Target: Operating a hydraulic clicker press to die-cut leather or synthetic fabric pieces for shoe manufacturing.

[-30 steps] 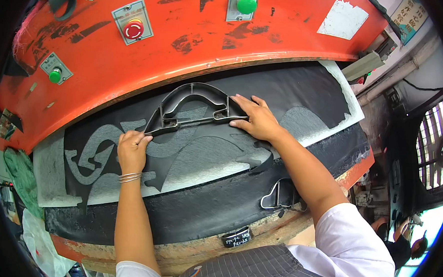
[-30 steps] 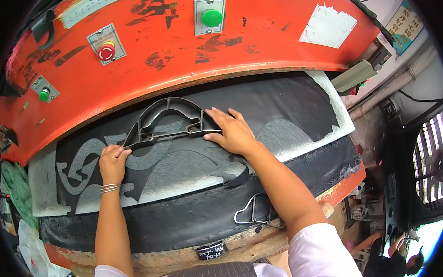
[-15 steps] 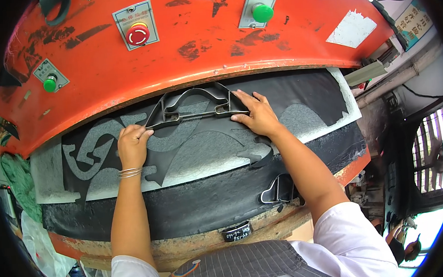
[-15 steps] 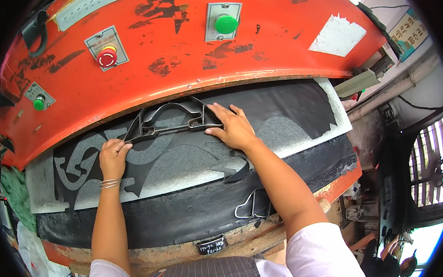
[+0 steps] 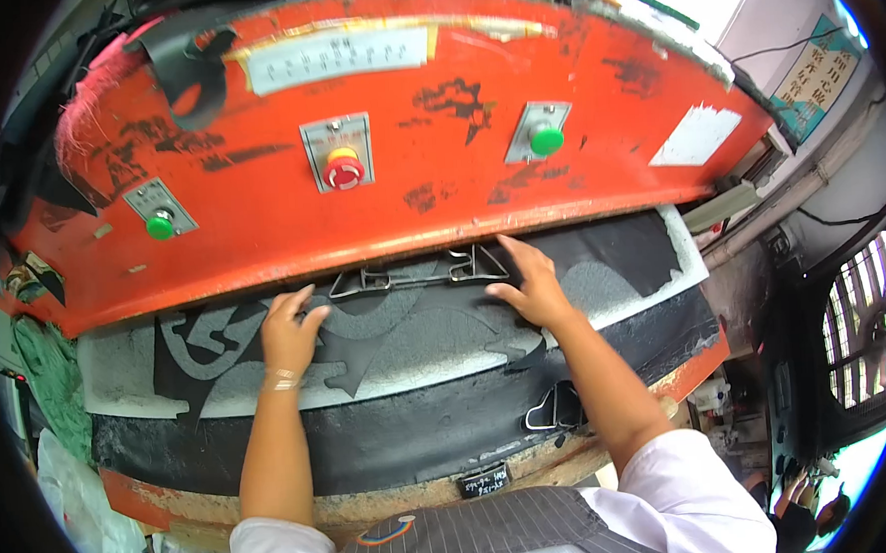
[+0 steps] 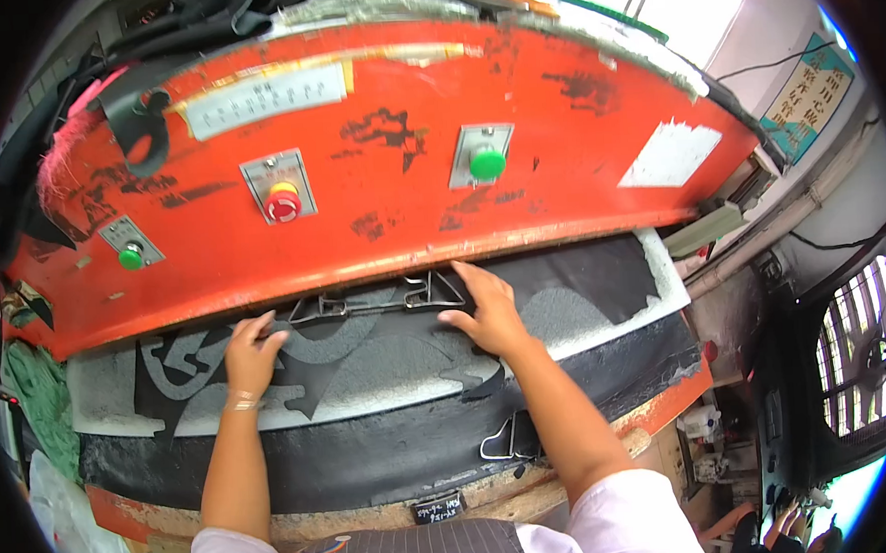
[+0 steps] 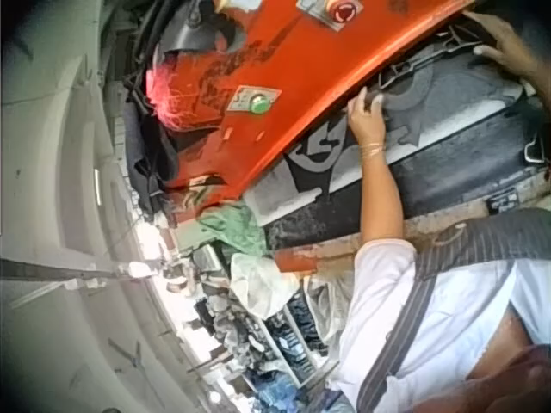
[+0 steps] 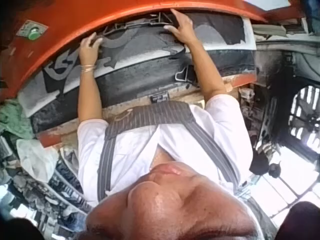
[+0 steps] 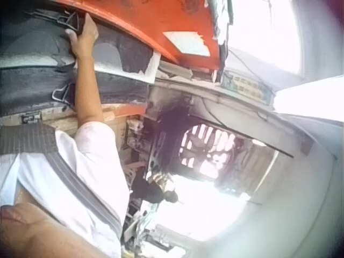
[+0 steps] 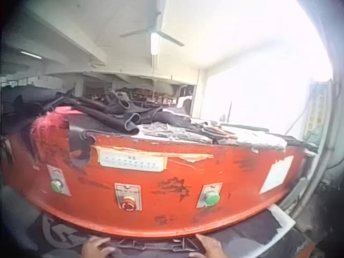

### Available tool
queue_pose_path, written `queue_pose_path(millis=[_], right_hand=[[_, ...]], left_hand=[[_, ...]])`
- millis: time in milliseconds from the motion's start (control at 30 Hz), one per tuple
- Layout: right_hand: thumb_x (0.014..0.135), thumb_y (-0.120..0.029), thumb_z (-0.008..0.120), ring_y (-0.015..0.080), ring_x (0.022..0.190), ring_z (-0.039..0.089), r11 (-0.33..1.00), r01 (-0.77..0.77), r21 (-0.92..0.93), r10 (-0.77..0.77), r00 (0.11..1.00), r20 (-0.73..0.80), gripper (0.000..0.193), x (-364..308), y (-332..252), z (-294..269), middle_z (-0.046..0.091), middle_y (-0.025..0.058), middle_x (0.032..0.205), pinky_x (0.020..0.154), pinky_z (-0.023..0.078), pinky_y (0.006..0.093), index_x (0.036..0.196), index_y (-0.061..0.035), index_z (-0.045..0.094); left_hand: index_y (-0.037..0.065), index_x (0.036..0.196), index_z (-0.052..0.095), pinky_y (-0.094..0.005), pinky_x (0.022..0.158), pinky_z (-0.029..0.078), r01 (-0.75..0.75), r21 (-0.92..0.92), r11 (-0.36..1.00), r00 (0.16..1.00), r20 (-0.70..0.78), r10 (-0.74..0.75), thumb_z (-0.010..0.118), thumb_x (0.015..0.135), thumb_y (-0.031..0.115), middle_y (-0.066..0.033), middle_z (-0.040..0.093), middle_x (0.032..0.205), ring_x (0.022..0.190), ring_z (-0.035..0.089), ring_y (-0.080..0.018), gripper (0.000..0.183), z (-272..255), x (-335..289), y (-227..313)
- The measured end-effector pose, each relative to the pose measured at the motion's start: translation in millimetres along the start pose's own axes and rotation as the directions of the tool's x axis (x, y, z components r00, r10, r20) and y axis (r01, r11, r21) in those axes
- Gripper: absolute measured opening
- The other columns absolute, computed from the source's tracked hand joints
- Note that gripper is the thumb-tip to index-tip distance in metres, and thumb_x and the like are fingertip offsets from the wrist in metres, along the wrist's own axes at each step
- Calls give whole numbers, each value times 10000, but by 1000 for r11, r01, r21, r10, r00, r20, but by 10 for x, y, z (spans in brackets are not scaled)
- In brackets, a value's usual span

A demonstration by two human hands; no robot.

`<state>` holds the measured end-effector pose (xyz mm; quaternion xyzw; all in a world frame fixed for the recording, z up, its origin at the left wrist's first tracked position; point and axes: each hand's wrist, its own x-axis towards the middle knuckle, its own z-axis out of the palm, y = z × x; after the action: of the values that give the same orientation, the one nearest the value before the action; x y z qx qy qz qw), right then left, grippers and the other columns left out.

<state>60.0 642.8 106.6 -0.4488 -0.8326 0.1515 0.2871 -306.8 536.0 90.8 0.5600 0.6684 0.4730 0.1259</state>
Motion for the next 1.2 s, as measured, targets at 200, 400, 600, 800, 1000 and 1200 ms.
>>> queue_pose_path(millis=[200,400,600,800,1000,1200], right_hand=[[806,-125,741,106,744,552,878,111,466,174,833,-526,400,522,-530,-492,577,72,875,658,475,253,1084,13,488],[859,-96,691,84,657,540,916,-29,401,268,788,-555,245,1034,-843,-745,581,43,796,617,467,231,965,-15,485],[824,-216,743,135,620,571,960,-67,273,164,921,-352,295,151,-743,-624,577,62,679,588,479,292,887,-30,522],[761,-544,685,327,903,594,976,206,76,-216,838,502,556,-1152,-1152,-616,622,131,934,806,484,412,1013,-52,635],[690,-423,749,301,932,579,939,337,74,-329,806,492,526,-1862,-1013,-473,606,109,950,795,495,396,1005,-25,615],[624,-239,779,255,886,587,901,430,-63,-349,803,483,348,-1942,-955,-402,594,91,868,718,519,348,859,-48,609]], left_hand=[[-23,826,641,-298,703,474,-94,16,995,853,-515,88,520,984,242,-61,593,774,720,564,-150,332,-908,523,240],[-30,725,541,-324,627,418,-289,329,899,764,-487,424,533,967,174,-82,492,711,649,483,-182,316,-1416,902,513],[45,641,474,-356,593,382,-165,183,969,976,-111,187,584,923,186,-108,437,648,613,449,-228,334,-1050,70,800],[86,691,683,-396,599,481,2,74,997,879,475,-37,674,820,260,-105,618,694,653,593,-281,217,-347,-1695,1108],[98,705,702,-403,632,496,-96,284,954,959,282,13,680,783,249,-75,619,710,718,600,-284,171,-53,-2120,1545],[65,609,637,-409,607,482,-44,394,918,994,106,3,677,713,218,-92,599,674,683,582,-305,189,199,-2303,1507]])
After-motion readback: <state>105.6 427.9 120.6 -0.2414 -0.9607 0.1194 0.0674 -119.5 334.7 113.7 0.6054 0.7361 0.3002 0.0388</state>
